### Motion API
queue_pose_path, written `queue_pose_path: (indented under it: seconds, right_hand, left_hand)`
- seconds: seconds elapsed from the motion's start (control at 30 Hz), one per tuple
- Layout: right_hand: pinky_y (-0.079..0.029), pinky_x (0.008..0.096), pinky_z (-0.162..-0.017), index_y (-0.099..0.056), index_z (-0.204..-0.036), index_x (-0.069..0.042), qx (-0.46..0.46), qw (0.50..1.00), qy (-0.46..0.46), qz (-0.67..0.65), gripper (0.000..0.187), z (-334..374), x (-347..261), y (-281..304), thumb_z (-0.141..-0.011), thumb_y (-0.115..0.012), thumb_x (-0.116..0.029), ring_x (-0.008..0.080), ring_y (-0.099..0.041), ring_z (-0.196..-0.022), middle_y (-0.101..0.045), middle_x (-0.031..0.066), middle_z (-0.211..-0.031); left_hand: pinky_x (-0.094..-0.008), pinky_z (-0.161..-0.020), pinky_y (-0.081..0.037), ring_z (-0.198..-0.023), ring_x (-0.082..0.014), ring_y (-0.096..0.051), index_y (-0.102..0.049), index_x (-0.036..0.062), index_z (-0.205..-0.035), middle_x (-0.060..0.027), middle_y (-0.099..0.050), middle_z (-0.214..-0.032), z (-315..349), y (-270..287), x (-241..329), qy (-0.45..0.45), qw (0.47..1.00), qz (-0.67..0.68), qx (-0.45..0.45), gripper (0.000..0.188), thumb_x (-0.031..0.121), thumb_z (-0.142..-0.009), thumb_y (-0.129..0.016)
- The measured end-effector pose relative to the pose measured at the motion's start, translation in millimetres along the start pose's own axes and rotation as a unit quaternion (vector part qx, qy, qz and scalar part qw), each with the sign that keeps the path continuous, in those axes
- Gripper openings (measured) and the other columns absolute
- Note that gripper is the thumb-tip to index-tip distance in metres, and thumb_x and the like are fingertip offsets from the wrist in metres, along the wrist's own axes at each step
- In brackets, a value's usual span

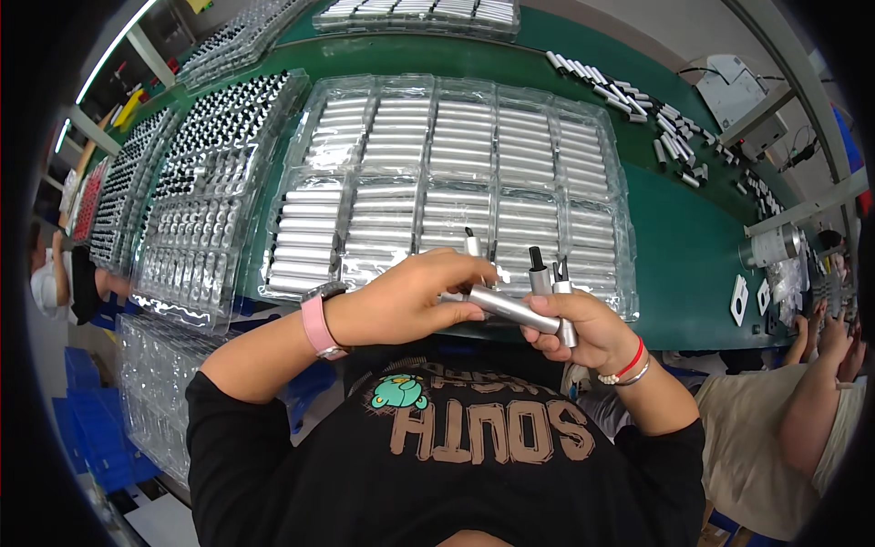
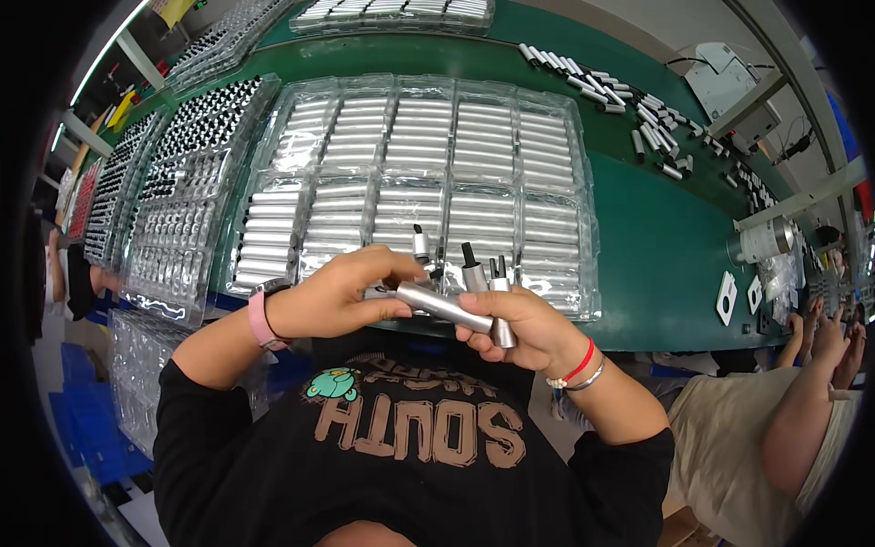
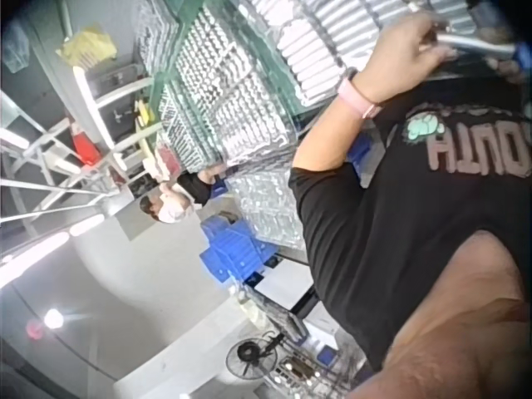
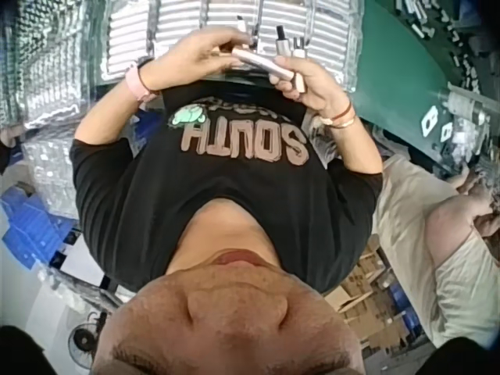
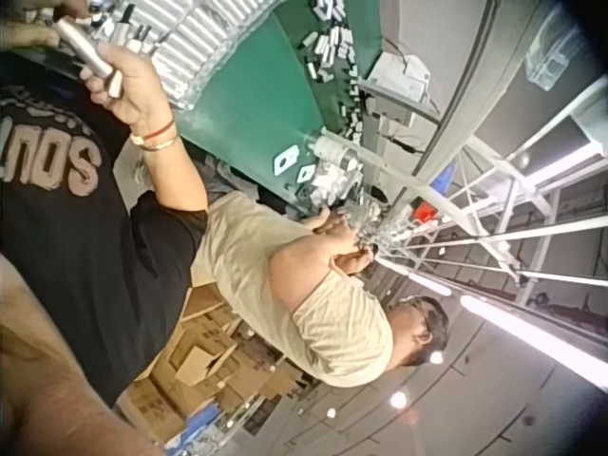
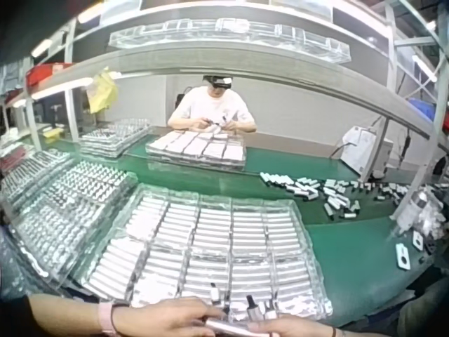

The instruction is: Assembling and inspecting small cylindrical components at an industrial workbench.

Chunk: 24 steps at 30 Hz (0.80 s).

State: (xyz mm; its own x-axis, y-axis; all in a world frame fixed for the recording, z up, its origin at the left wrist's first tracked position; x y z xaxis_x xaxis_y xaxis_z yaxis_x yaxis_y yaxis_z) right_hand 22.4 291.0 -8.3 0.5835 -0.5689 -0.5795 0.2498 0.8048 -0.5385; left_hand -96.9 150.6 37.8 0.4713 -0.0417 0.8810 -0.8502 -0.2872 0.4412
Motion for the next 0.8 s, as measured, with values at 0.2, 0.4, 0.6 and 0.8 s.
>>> queue_pose_path:
  seconds: [0.2,0.4,0.6,0.8]
  right_hand:
    - [-0.036,0.0191,-0.037,-0.053,-0.115,0.004,0.094,0.986,0.109,0.082,0.034,9,-13,4,-0.086,-0.06,-0.012,0.0099,-0.05,-0.048,-0.063,0.0105,-0.076]
    - [-0.027,0.016,-0.038,-0.048,-0.123,0.008,0.02,0.981,0.194,-0.003,0.041,25,-24,22,-0.087,-0.055,-0.011,0.0074,-0.039,-0.048,-0.057,0.0072,-0.075]
    - [-0.027,0.0154,-0.036,-0.048,-0.123,0.008,-0.014,0.976,0.178,-0.123,0.04,18,-24,9,-0.088,-0.052,-0.011,0.0061,-0.041,-0.05,-0.058,0.0105,-0.082]
    - [-0.03,0.0142,-0.034,-0.049,-0.123,0.007,0.005,0.971,0.171,-0.169,0.04,22,-26,19,-0.088,-0.05,-0.012,0.0048,-0.043,-0.051,-0.061,0.0135,-0.087]
  left_hand:
    - [-0.029,-0.071,-0.044,-0.077,-0.0179,-0.053,-0.065,0.0048,-0.101,-0.0046,-0.06,-0.087,31,88,-15,0.001,0.973,-0.175,0.151,0.021,0.006,-0.08,-0.068]
    - [-0.0346,-0.075,-0.046,-0.084,-0.0235,-0.054,-0.068,0.0068,-0.095,-0.007,-0.06,-0.082,96,210,-65,0.086,0.867,-0.422,0.252,0.02,0.008,-0.076,-0.067]
    - [-0.0324,-0.076,-0.044,-0.082,-0.0237,-0.051,-0.069,0.0079,-0.086,-0.0053,-0.058,-0.083,81,203,-100,0.059,0.877,-0.45,0.159,0.012,0.012,-0.075,-0.068]
    - [-0.0335,-0.078,-0.041,-0.08,-0.0241,-0.046,-0.071,0.0124,-0.076,-0.0041,-0.054,-0.084,48,159,-85,0.033,0.773,-0.629,0.076,0.008,0.014,-0.069,-0.066]
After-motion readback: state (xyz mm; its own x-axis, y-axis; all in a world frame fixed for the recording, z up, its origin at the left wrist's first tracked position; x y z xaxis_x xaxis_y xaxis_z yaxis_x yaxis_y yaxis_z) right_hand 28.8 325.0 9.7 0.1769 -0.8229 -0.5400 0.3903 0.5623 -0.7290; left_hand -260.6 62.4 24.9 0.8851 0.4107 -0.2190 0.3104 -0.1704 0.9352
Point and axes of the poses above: each hand's wrist, its own z-axis away from the middle knuckle, its own y-axis out of the back of the hand, x = y × z, the point moved 6 cm from there along -z, towards the middle knuckle
